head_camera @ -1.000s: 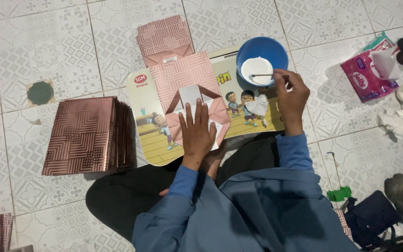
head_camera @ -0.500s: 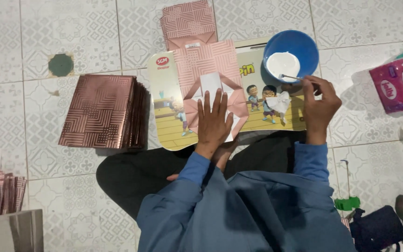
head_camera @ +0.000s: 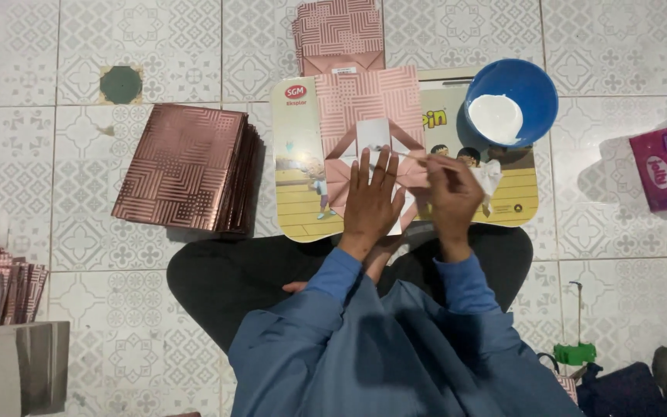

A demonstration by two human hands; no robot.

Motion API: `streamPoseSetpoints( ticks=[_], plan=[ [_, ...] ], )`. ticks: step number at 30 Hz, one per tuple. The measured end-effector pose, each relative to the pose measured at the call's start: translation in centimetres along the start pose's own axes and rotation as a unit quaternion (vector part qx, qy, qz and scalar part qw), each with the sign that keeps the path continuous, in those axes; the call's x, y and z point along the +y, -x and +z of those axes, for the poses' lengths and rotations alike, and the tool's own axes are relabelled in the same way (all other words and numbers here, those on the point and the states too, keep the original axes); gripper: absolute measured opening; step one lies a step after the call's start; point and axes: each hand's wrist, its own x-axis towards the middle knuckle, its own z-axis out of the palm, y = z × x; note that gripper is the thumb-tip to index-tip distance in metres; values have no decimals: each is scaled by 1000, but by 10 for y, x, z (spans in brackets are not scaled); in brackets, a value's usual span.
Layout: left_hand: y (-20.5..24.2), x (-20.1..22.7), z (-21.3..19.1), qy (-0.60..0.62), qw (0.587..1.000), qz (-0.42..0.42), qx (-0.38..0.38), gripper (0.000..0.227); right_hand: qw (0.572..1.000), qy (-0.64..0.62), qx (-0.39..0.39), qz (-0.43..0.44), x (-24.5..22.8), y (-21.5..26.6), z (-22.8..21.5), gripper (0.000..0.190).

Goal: Assembling paper gift boxes by applying glue to pre-cut templates and folding them into shape.

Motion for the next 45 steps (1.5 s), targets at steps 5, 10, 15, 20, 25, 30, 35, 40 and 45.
streamPoseSetpoints(
  ticks=[5, 10, 15, 20, 25, 30, 35, 40, 45],
  plan=[
    [0, -2, -3, -13, 999, -8, -33, 69, 998, 32, -46, 6, 2, 18, 38, 11],
    [1, -2, -15, -9, 999, 2, -54, 69, 996, 64, -58, -21, 7, 15, 50, 14],
    [-1, -3, -10, 18, 997, -8, -75, 62, 992, 101, -55, -47, 7, 1, 51, 8],
    [0, 2, -20, 17, 999, -11, -29, 59, 987, 125, -50, -90, 15, -7, 47, 11],
    [-5, 5, -37, 3, 991, -24, -129, 69, 980, 153, -70, -110, 15, 1, 49, 12],
    [1, -1, -21, -60, 994, 0, -96, 74, 977, 137, -94, -131, 8, 23, 59, 12],
    [0, -3, -20, -30, 996, 7, -82, 74, 980, 135, -95, -111, 13, 21, 56, 14],
    [-2, 0, -22, 6, 995, -11, -101, 70, 980, 148, -75, -108, 16, 1, 51, 11],
    [-2, 4, -27, 27, 997, -22, -72, 65, 981, 158, -35, -107, 19, -11, 49, 10]
  ],
)
